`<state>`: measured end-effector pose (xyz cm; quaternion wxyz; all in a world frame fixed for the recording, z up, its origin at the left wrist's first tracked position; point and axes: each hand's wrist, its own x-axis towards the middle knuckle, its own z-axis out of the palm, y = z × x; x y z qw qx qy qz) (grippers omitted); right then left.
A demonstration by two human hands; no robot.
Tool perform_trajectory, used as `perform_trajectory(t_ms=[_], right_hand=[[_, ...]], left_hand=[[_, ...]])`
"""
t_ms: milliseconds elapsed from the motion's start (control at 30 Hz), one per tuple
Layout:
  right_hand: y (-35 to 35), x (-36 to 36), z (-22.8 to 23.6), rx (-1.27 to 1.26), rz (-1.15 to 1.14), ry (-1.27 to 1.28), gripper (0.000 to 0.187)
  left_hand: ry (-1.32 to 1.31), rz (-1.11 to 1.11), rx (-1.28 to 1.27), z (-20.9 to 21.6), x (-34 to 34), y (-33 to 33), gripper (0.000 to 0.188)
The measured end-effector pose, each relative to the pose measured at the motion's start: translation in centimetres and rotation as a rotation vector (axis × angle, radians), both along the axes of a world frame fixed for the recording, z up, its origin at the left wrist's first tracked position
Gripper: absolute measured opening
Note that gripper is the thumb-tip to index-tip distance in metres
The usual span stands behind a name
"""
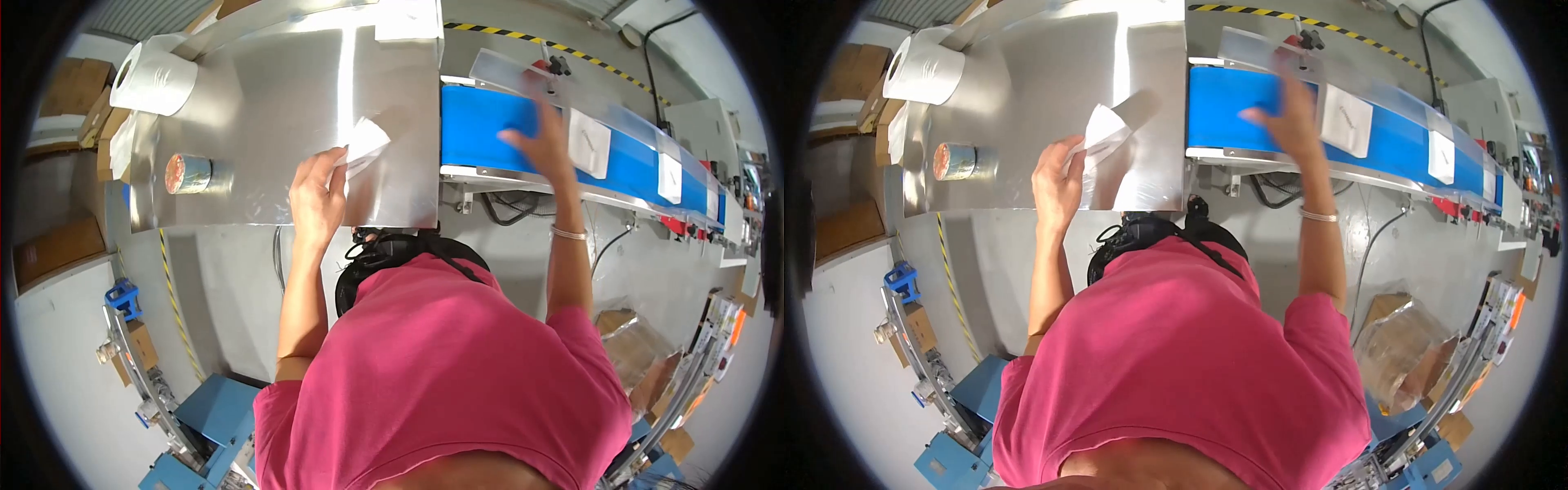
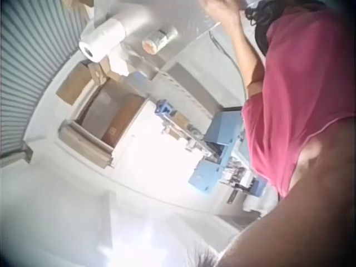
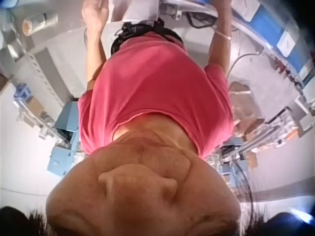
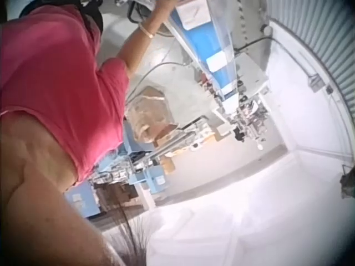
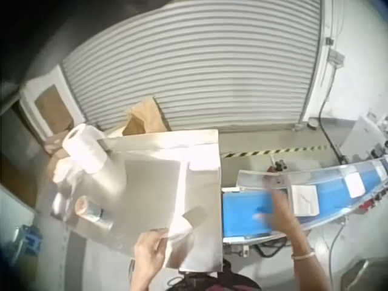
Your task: Manually arrange stacks of folded paper napkins on a conveyor belt and workstation for further processing.
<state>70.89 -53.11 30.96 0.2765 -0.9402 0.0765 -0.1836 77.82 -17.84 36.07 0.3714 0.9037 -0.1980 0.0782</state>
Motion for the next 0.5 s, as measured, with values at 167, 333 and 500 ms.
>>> perform_trajectory(t_ms=[167,333,500], right_hand=[[9.9,3.2,3.4,0.447,0.525,0.170,0.089],[8.8,3.6,-1.3,0.900,0.386,0.282,0.025],[0.1,1.7,-4.7,0.540,-0.256,0.127,0.037]], left_hand=[[0.168,-0.275,-0.043,1.4,0.4,-2.4,0.020],[0.614,-0.217,-0.469,-1.0,2.1,-4.1,0.027],[0.491,-0.175,-0.319,-1.9,1.9,-6.1,0.037]])
